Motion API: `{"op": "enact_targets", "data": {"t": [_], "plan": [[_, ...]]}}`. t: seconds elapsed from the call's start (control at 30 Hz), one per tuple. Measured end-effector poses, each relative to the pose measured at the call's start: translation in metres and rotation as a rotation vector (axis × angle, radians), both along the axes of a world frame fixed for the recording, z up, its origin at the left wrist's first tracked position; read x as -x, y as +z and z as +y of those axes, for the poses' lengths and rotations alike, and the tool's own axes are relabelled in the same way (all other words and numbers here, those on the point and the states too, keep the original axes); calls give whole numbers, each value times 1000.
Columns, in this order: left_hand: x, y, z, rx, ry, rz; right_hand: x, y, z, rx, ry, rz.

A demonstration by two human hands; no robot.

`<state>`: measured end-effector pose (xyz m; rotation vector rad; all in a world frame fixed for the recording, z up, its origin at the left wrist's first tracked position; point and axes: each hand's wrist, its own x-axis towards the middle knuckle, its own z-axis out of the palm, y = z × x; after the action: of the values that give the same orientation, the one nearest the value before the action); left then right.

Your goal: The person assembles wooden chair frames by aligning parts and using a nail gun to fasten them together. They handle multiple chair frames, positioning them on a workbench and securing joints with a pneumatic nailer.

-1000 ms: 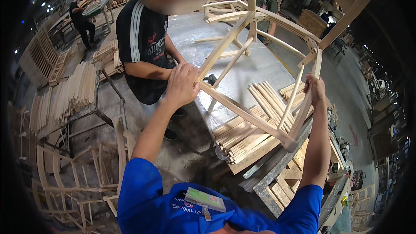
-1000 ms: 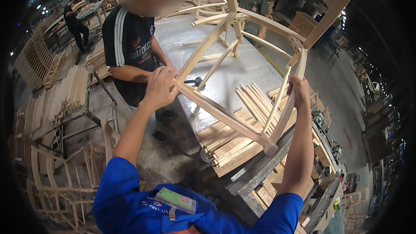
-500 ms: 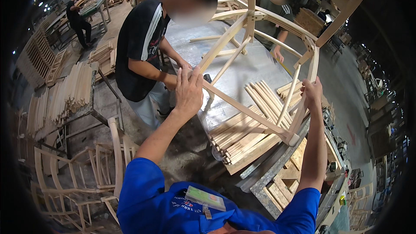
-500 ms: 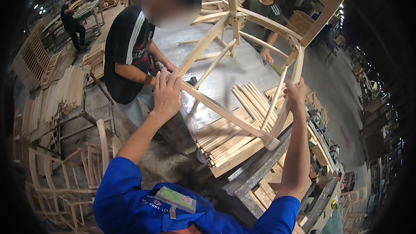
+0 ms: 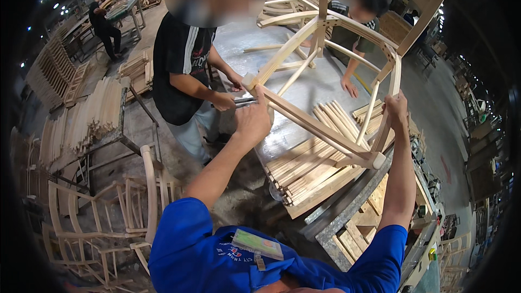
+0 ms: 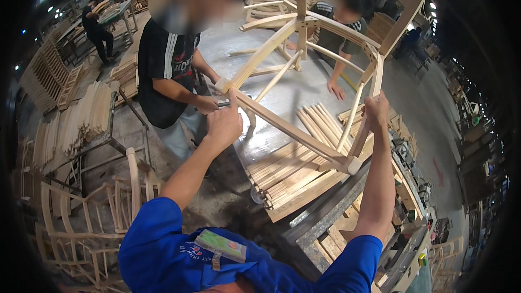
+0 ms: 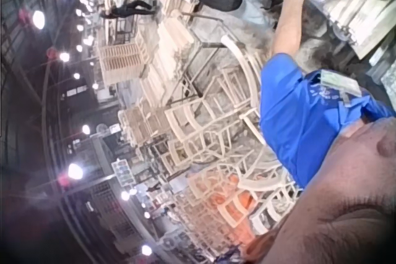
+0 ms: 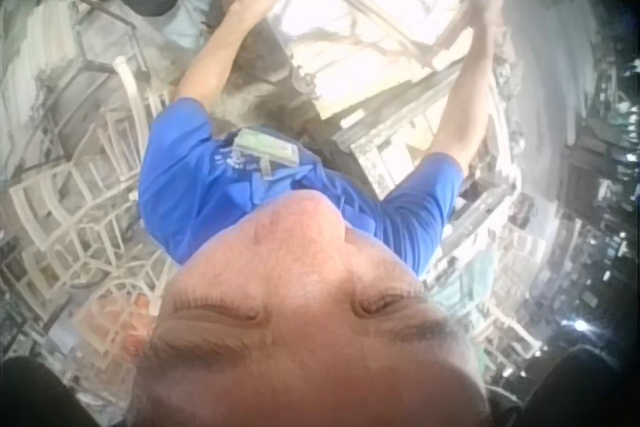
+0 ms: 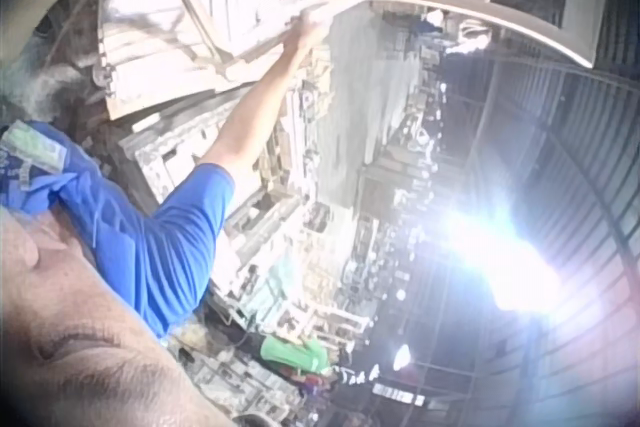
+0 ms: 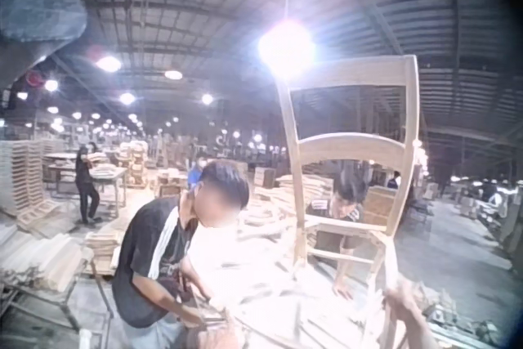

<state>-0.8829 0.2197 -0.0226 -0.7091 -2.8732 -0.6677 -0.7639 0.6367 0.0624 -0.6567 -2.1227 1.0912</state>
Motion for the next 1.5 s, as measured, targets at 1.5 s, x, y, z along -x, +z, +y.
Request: {"op": "enact_targets", "data": {"t": [1.5], "plan": [[-282,-67,221,-337,-765,662,-821,-368,-439,939,-1037,-749]]}}
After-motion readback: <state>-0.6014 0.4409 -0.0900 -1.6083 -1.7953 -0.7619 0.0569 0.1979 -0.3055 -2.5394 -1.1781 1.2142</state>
